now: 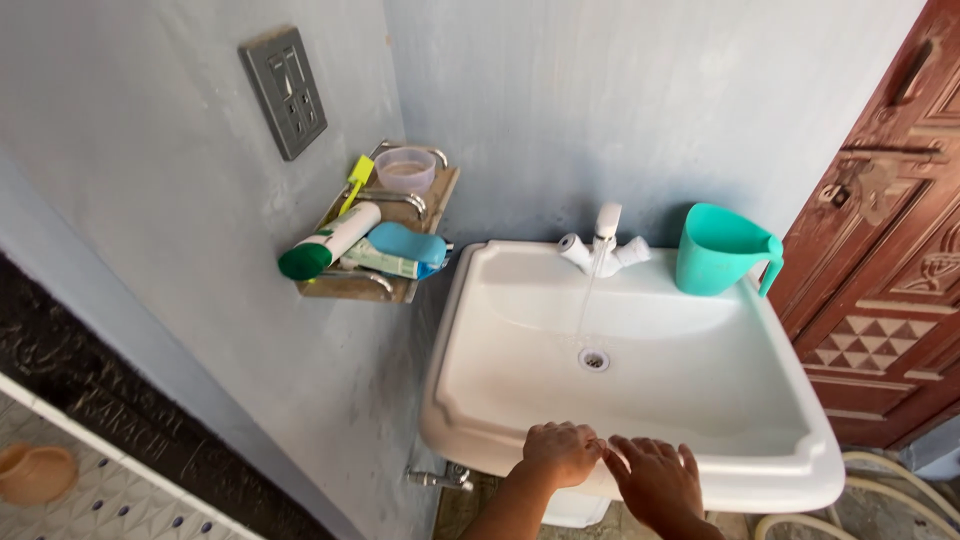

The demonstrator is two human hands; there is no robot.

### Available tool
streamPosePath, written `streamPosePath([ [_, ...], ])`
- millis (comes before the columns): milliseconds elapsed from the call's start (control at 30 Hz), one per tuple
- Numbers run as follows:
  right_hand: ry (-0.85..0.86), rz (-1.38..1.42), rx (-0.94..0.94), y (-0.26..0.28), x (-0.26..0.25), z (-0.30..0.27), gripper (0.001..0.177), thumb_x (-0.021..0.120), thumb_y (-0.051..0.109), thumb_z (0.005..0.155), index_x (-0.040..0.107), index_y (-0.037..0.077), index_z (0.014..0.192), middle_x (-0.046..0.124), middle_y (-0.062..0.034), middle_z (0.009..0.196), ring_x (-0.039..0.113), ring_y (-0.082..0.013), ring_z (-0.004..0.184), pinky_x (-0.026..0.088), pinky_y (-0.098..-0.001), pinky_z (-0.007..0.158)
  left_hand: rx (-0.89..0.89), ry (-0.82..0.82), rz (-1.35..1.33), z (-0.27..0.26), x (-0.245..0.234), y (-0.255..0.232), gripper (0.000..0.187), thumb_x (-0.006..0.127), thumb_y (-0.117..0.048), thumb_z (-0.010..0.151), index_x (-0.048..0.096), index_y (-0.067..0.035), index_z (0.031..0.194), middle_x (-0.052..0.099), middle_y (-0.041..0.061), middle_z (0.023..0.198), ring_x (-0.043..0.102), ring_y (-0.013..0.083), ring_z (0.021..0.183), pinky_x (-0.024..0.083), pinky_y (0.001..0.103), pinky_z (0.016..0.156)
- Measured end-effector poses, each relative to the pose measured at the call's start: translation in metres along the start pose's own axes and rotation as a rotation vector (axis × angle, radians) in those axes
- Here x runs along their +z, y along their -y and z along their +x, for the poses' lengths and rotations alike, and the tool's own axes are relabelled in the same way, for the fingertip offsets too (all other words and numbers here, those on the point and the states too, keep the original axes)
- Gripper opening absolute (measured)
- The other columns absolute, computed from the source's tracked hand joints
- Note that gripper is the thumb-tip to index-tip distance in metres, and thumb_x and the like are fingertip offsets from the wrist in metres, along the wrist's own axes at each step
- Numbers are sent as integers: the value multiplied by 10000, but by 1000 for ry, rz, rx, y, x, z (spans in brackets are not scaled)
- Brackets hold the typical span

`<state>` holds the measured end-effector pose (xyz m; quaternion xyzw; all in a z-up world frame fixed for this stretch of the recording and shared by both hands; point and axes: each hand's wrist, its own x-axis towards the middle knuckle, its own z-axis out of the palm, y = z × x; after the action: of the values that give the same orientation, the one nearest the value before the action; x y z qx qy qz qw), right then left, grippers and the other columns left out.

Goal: The recorder washes their hands at a bathroom sink and fills a plastic mug with water.

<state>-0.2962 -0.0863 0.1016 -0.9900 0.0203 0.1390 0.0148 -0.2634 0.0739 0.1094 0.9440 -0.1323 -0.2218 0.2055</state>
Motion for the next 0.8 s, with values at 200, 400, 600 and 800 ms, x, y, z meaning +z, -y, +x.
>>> streamPosePath([
  [200,105,315,35,-17,-5,43,547,348,615,999,649,331,1357,717,54,1331,619,-199,1317,399,-453,1198,-189,35,-393,38,-22,-4,638,398,-581,1043,677,-38,1230,741,171,1165,663,304,1140,489,455,1036],
  [400,-51,720,-26,-29,-46,117,392,592,410,951,706,234,1283,774,-14,1228,718,-206,1164,550,-385,1026,-259,-274,-1005,107,-51,-34,498,504,-480,1021,568,-135,1375,625,60,1326,597,225,1236,482,418,1098],
  [600,-28,1658,-28,-9,-161,162,374,523,217,992,675,4,1258,730,-139,1170,684,-265,1092,545,-389,935,-252,-230,-1566,99,-159,-107,405,374,-369,1034,610,-139,1269,647,37,1295,574,198,1252,271,580,1068],
  [800,123,2176,-22,-7,-196,204,372,388,166,1039,622,-11,1267,681,-135,1178,642,-239,1122,520,-377,1016,-124,-526,-2024,184,-166,-113,247,497,-301,1024,661,-142,1118,678,47,1080,657,175,972,552,362,851],
])
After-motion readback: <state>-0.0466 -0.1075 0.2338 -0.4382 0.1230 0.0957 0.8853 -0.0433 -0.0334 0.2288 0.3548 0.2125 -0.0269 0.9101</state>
